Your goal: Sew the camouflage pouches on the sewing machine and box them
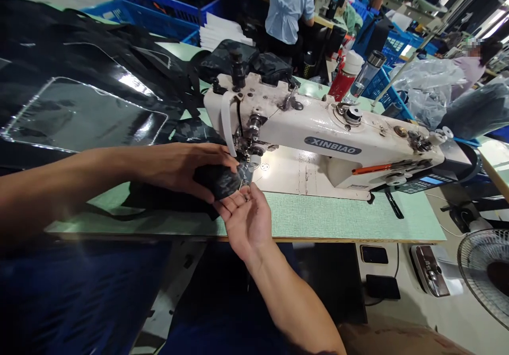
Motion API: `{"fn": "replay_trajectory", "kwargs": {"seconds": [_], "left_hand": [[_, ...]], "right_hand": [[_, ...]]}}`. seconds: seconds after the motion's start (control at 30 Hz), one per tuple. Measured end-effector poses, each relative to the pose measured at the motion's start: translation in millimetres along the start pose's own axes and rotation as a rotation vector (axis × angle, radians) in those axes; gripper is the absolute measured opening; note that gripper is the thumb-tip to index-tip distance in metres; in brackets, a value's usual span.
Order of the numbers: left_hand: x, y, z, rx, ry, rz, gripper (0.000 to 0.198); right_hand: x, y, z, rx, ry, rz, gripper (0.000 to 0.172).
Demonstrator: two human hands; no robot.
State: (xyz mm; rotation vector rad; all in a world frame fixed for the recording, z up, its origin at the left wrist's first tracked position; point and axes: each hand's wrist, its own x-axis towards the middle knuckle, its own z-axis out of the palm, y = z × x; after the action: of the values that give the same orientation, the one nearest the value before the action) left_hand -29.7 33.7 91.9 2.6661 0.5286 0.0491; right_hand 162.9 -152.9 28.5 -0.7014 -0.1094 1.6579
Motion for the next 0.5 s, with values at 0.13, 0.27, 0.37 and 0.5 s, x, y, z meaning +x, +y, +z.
{"fn": "replay_trajectory", "kwargs": {"seconds": [0.13,0.27,0.37,0.5], "left_hand": [[-11,-15,23.6,0.047,0.059,0.040,0.053],[-12,-16,38.2,0.076,0.122,0.062,0.039],[-12,-12,40.5,0.113,0.122,0.053,0.037],[-12,-8,41.1,0.140,0.122,0.031,0.036]], "right_hand": [[-13,-2,-7,-0.100,0.043,-0.022,0.048],[-30,-21,-26,-0.669,0.028,-0.109,0.040],[-33,-32,-41,-1.254,0.031,-0.493,0.020],[-13,-31,-40,-1.725,-0.008,-0.803,0.022]]}}
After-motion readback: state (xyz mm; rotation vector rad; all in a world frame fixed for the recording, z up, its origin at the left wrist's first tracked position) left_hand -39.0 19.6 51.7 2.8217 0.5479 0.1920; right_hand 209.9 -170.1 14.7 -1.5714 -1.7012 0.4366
